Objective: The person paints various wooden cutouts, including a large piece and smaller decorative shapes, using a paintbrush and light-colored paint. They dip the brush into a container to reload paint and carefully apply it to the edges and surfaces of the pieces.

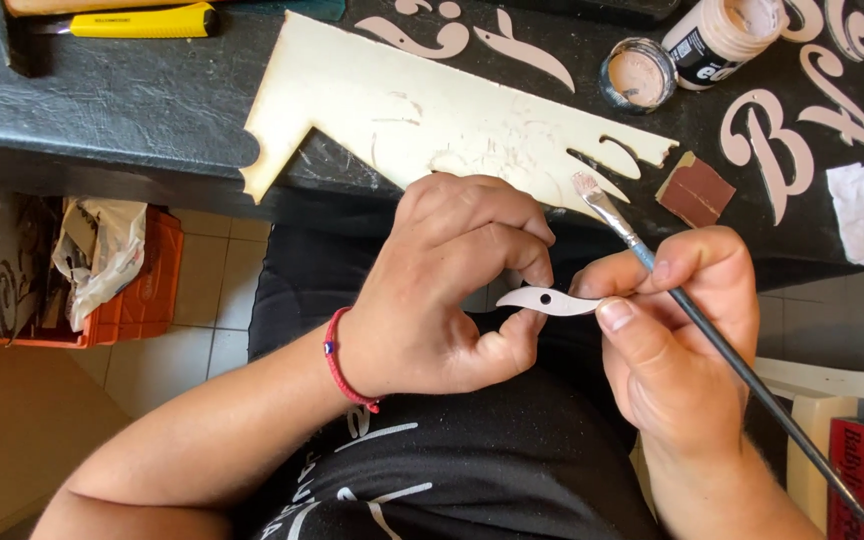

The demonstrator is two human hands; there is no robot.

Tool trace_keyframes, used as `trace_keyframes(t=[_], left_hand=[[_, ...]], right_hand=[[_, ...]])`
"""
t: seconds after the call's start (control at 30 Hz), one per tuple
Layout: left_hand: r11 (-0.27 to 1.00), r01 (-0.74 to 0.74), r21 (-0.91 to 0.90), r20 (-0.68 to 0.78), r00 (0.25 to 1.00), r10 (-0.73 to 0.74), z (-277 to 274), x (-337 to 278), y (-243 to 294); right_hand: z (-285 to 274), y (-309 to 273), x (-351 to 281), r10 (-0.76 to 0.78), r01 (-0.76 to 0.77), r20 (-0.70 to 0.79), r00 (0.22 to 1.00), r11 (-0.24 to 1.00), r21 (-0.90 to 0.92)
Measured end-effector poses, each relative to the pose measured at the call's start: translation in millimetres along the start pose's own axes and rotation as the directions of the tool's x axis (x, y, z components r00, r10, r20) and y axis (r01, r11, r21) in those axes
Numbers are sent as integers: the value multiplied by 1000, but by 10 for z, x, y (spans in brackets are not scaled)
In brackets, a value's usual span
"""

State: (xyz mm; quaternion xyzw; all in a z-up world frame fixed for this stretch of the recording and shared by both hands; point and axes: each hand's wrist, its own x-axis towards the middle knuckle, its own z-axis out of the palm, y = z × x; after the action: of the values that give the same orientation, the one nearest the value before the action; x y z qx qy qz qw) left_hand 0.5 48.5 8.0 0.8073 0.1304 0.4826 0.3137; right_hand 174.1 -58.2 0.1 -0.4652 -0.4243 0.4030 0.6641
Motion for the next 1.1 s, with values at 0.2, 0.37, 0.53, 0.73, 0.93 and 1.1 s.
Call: trace_keyframes(t=[0.2, 0.37, 0.53, 0.73, 0.93, 1.1], left_hand=[[994, 15, -106, -24, 1000, -18, 7, -93, 42], [997, -16, -73, -83, 996, 10, -14, -131, 96], [988, -114, 102, -168, 977, 130, -88, -105, 156], [960, -174, 221, -188, 958, 217, -92, -69, 185], [948, -188, 258, -166, 958, 235, -103, -61, 216], [952, -179, 250, -177, 958, 227, -91, -67, 203]], right_hand=[[76, -62, -54, -4, 4, 24, 1000, 1000, 31], [56, -91, -144, -133, 134, 16, 991, 980, -145], [-474, -155, -391, -558, 521, 54, 828, 730, -441], [-233, -564, -597, -493, 507, 289, 821, 395, -766], [198, -590, -561, -470, 348, 70, 880, 538, -768], [201, -560, -473, -477, 411, 130, 869, 550, -728]])
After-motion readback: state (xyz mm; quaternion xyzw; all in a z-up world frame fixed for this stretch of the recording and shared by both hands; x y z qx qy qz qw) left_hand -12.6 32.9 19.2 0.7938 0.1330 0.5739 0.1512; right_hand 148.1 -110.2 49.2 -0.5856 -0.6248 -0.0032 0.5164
